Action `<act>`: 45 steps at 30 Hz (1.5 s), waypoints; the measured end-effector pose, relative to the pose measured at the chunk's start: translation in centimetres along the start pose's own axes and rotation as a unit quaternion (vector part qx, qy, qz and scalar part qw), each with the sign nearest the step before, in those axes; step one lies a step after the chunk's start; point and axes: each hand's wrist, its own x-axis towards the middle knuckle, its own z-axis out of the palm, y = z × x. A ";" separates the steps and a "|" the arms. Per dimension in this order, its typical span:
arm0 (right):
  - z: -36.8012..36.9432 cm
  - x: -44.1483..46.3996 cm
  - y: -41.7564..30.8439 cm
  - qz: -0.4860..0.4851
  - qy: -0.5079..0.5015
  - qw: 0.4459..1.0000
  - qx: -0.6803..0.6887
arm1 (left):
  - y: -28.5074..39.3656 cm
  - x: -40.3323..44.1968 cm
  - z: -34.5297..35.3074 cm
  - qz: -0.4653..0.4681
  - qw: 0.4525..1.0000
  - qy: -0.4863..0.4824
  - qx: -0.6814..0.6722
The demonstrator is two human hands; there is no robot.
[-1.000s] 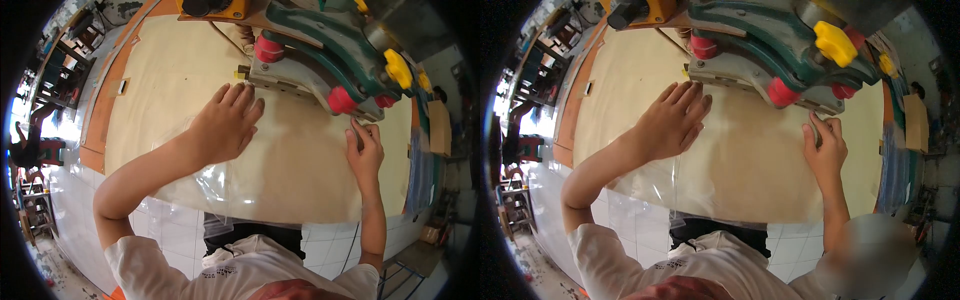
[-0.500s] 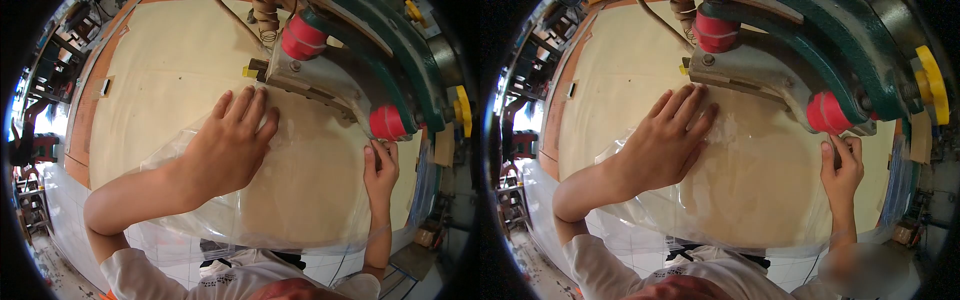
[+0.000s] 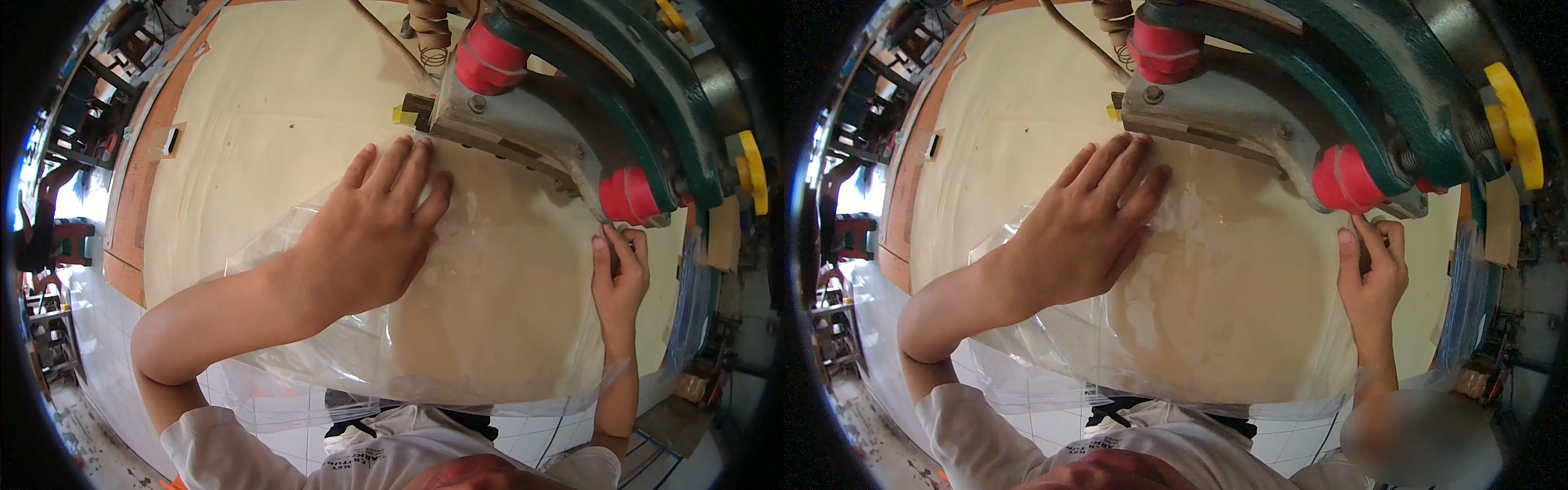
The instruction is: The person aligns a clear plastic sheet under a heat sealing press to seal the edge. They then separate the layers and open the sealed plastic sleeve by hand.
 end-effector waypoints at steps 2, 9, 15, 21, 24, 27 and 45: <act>0.1 0.0 0.1 -0.001 0.000 1.000 -0.002 | 0.0 0.0 0.0 0.001 1.000 0.000 0.000; 0.1 0.0 -0.1 0.000 0.007 1.000 0.012 | -0.1 0.0 0.2 0.008 1.000 0.006 0.004; 0.0 0.0 -0.1 0.008 0.003 1.000 0.007 | -0.1 -0.1 0.2 0.011 1.000 0.009 0.002; 0.0 -0.1 0.1 0.007 0.007 1.000 -0.001 | -0.1 -0.1 0.2 0.013 1.000 0.012 0.005; -0.2 -0.1 -0.3 0.022 0.003 1.000 0.001 | -0.1 -0.1 0.3 0.016 1.000 0.012 0.014; -0.1 -0.1 -0.2 0.021 0.007 1.000 0.001 | 0.0 -0.1 0.1 0.020 0.999 0.001 0.029; -0.3 -0.6 1.1 0.009 0.031 0.999 0.009 | 1.4 1.6 -1.1 0.025 0.996 -0.075 0.027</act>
